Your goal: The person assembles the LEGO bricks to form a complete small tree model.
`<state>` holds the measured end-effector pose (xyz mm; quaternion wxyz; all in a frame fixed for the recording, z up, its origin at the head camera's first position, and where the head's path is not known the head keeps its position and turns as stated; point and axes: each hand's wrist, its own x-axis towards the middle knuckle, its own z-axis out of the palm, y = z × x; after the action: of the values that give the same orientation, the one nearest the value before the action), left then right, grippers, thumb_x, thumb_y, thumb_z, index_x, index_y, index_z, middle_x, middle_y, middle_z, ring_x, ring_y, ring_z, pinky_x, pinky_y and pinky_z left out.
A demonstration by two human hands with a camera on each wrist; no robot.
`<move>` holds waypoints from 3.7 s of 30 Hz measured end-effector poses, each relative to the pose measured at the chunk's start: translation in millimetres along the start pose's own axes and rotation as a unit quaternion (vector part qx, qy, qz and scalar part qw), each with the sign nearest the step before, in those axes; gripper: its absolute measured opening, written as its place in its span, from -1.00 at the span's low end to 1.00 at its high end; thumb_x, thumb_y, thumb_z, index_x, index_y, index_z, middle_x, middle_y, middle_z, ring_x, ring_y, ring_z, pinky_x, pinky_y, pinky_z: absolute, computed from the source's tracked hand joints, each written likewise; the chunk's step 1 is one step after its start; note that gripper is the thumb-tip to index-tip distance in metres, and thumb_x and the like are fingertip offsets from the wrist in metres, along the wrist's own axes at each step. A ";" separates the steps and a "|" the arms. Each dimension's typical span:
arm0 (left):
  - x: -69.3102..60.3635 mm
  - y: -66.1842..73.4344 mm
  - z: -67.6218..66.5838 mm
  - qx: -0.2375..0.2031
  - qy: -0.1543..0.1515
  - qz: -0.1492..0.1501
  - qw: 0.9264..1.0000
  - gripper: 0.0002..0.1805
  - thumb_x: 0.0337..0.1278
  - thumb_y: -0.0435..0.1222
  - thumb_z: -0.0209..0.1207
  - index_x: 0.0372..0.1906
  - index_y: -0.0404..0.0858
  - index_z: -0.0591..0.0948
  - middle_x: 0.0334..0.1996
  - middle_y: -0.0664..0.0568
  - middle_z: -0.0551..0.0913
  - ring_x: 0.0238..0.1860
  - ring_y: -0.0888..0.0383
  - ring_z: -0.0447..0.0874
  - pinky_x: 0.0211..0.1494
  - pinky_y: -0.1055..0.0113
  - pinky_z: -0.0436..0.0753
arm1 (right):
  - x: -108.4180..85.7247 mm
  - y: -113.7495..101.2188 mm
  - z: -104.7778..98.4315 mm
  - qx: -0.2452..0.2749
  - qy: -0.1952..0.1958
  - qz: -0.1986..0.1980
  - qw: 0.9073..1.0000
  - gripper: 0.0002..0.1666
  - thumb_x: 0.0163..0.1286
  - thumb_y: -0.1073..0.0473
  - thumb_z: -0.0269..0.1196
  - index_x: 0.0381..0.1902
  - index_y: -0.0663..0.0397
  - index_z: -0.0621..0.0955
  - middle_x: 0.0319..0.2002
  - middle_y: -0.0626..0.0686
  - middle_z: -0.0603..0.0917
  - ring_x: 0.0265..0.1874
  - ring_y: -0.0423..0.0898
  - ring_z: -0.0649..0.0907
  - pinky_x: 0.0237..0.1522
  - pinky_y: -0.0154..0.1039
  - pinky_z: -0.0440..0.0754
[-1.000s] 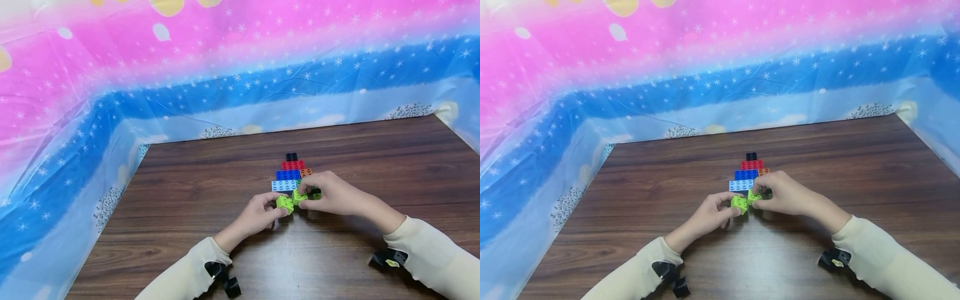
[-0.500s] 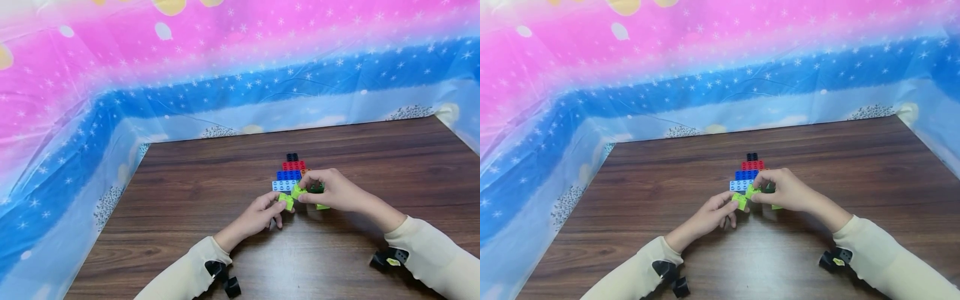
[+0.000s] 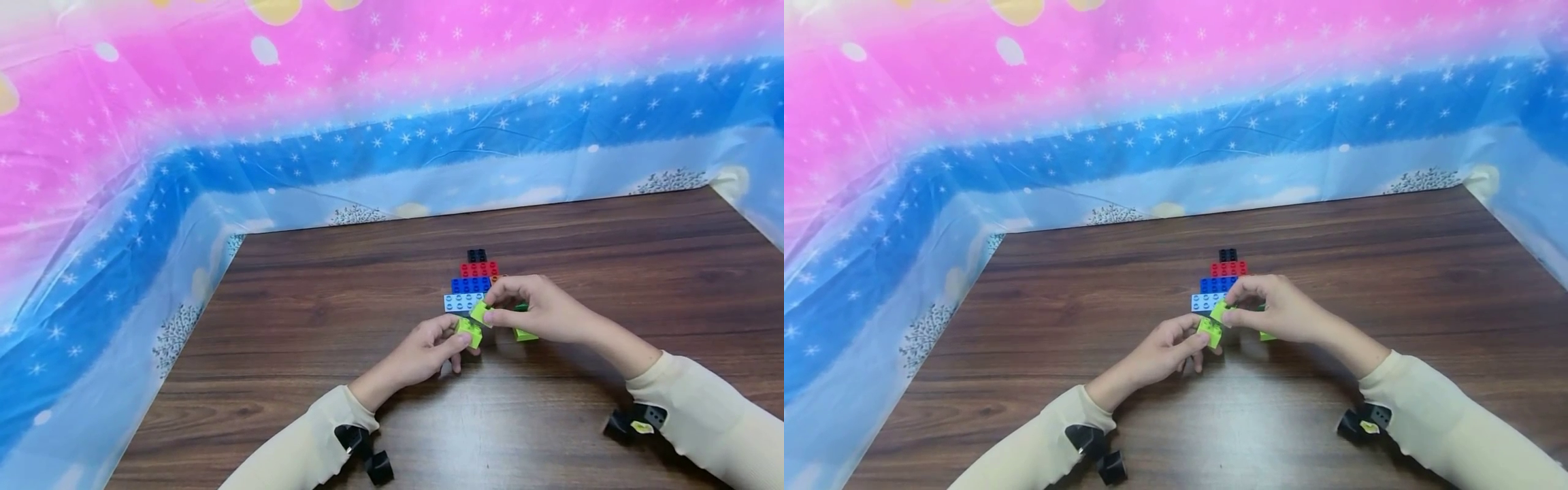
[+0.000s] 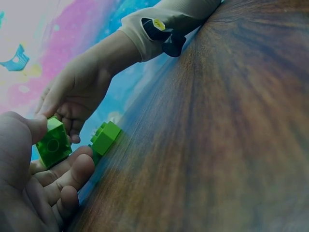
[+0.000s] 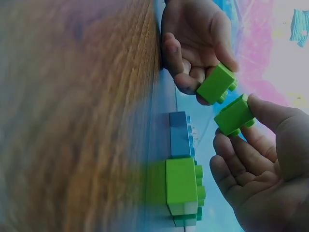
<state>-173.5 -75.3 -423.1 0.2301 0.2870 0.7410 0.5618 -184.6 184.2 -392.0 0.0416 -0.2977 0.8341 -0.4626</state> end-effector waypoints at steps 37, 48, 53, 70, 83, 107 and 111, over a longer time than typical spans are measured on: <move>1.1 0.0 0.6 0.021 -0.001 -0.009 1.000 -0.73 0.66 -0.28 0.05 0.13 -0.40 0.60 -0.19 -0.17 0.78 -0.46 0.25 0.64 -0.50 0.42 0.49 | -1.2 -8.3 12.9 -0.013 0.007 -0.028 1.000 -0.91 0.37 0.14 0.50 -0.23 -0.14 0.76 -0.24 -0.23 0.78 -0.21 -0.20 0.71 -0.17 -0.23 0.63; 0.7 -2.4 0.7 0.019 0.001 -0.004 1.000 -0.73 0.66 -0.29 0.06 0.13 -0.41 0.60 -0.18 -0.18 0.78 -0.46 0.24 0.64 -0.48 0.41 0.52 | 0.3 -5.6 13.4 -0.001 0.000 -0.028 1.000 -0.94 0.39 0.17 0.48 -0.22 -0.11 0.77 -0.22 -0.21 0.80 -0.18 -0.19 0.72 -0.16 -0.22 0.66; 1.4 -3.5 0.9 0.022 -0.001 0.002 1.000 -0.74 0.66 -0.30 0.06 0.13 -0.42 0.60 -0.18 -0.19 0.78 -0.46 0.25 0.64 -0.47 0.42 0.52 | -0.4 -4.5 13.3 0.007 -0.003 -0.025 1.000 -0.94 0.40 0.17 0.48 -0.22 -0.09 0.77 -0.21 -0.21 0.79 -0.16 -0.18 0.73 -0.11 -0.21 0.67; 0.1 -2.6 0.9 0.005 0.012 0.010 1.000 -0.71 0.66 -0.31 0.04 0.21 -0.43 0.57 -0.12 -0.24 0.77 -0.43 0.26 0.67 -0.54 0.44 0.43 | -0.9 -7.0 15.6 0.013 0.020 -0.013 1.000 -0.91 0.38 0.22 0.49 -0.25 -0.12 0.78 -0.13 -0.13 0.82 -0.06 -0.15 0.75 -0.03 -0.18 0.70; 0.2 -2.8 1.0 0.010 0.009 0.004 1.000 -0.72 0.67 -0.29 0.04 0.17 -0.41 0.58 -0.15 -0.22 0.77 -0.42 0.24 0.67 -0.52 0.42 0.45 | -1.5 -5.5 17.0 0.016 0.019 -0.015 1.000 -0.94 0.40 0.22 0.47 -0.22 -0.06 0.77 -0.15 -0.12 0.81 -0.11 -0.16 0.74 -0.09 -0.19 0.70; -0.4 -0.9 1.4 0.032 0.016 -0.010 0.999 -0.74 0.64 -0.27 0.09 0.13 -0.39 0.60 -0.21 -0.08 0.75 -0.43 0.24 0.66 -0.47 0.42 0.51 | -3.1 -6.7 20.2 -0.012 0.028 -0.041 0.999 -0.91 0.38 0.23 0.48 -0.22 -0.05 0.76 -0.19 -0.16 0.81 -0.26 -0.22 0.69 -0.27 -0.25 0.65; -1.2 -1.2 1.4 0.018 0.021 -0.010 1.000 -0.72 0.64 -0.28 0.08 0.18 -0.39 0.58 -0.16 -0.16 0.76 -0.44 0.23 0.65 -0.51 0.42 0.47 | -3.1 -7.2 21.4 -0.009 0.038 -0.039 0.998 -0.91 0.38 0.25 0.48 -0.23 -0.04 0.76 -0.13 -0.08 0.82 -0.26 -0.21 0.69 -0.32 -0.25 0.65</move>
<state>-171.9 -75.4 -424.7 0.2151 0.2718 0.7585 0.5519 -171.4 167.0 -399.2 -0.0109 -0.3122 0.8271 -0.4672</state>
